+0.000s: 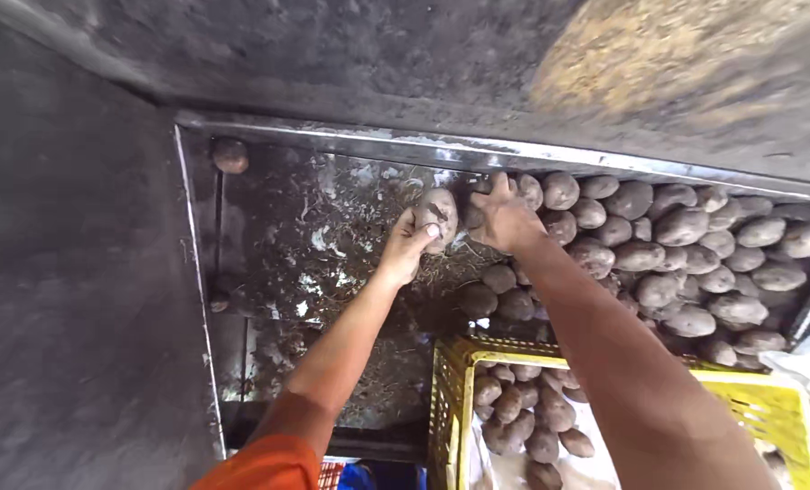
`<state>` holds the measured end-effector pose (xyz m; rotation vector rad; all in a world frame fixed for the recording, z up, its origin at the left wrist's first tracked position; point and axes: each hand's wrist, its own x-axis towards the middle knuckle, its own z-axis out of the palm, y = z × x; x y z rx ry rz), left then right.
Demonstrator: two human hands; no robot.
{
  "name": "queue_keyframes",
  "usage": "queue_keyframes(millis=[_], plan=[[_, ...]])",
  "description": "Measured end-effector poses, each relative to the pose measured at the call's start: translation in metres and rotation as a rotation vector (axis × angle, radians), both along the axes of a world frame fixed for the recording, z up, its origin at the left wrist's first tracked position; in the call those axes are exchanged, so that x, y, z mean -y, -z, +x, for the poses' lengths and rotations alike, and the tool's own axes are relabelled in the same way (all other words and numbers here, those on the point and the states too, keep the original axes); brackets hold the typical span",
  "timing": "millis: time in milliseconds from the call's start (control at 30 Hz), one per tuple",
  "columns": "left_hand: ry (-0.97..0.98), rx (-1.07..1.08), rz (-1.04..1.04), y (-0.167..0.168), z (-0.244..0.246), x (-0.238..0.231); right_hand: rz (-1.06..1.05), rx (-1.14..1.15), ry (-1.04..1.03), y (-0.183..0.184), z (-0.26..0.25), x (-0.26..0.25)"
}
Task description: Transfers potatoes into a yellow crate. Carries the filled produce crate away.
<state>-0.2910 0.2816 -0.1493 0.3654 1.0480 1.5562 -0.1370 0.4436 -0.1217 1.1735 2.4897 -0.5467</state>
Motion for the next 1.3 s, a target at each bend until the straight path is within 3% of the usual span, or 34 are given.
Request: queue_keyframes(millis=[133, 200, 300, 333, 400, 467, 500, 633, 733, 800, 933, 1133, 1300], plan=[[0.012, 0.168, -0.021, -0.018, 0.015, 0.016, -0.135, -0.208, 0.289, 0.005, 0.018, 0.004], [0.024, 0.234, -0.041, -0.033, 0.019, 0.025, -0.242, -0.531, 0.526, -0.004, 0.034, 0.019], [0.094, 0.288, 0.015, -0.062, 0.034, 0.051, -0.629, -1.12, 0.826, -0.048, 0.079, 0.085], [0.13, 0.304, 0.049, -0.074, 0.045, 0.062, -0.781, -1.286, 0.77, -0.064, 0.102, 0.113], [0.215, 0.33, 0.121, -0.097, 0.072, 0.088, -0.955, -1.427, 0.468, -0.086, 0.143, 0.164], [0.336, 0.328, 0.194, -0.111, 0.105, 0.113, -1.012, -1.476, 0.331, -0.103, 0.181, 0.212], [0.403, 0.3, 0.197, -0.117, 0.122, 0.124, -1.002, -1.47, 0.378, -0.109, 0.204, 0.236], [0.701, -0.036, 0.045, -0.123, 0.172, 0.154, -0.676, -1.338, 0.841, -0.112, 0.278, 0.31], [0.852, -0.257, -0.04, -0.126, 0.194, 0.165, -0.484, -1.193, 1.07, -0.122, 0.282, 0.333], [0.955, -0.443, -0.081, -0.139, 0.21, 0.174, -0.584, -1.158, 1.091, -0.131, 0.276, 0.349], [1.164, -0.852, -0.019, -0.165, 0.234, 0.18, -0.576, -1.409, 1.318, -0.122, 0.27, 0.374], [0.924, -1.011, -0.017, -0.167, 0.227, 0.139, -0.536, -1.539, 1.705, -0.131, 0.338, 0.413], [0.916, -1.064, -0.086, -0.174, 0.255, 0.161, -0.54, -1.73, 1.639, -0.147, 0.414, 0.443]])
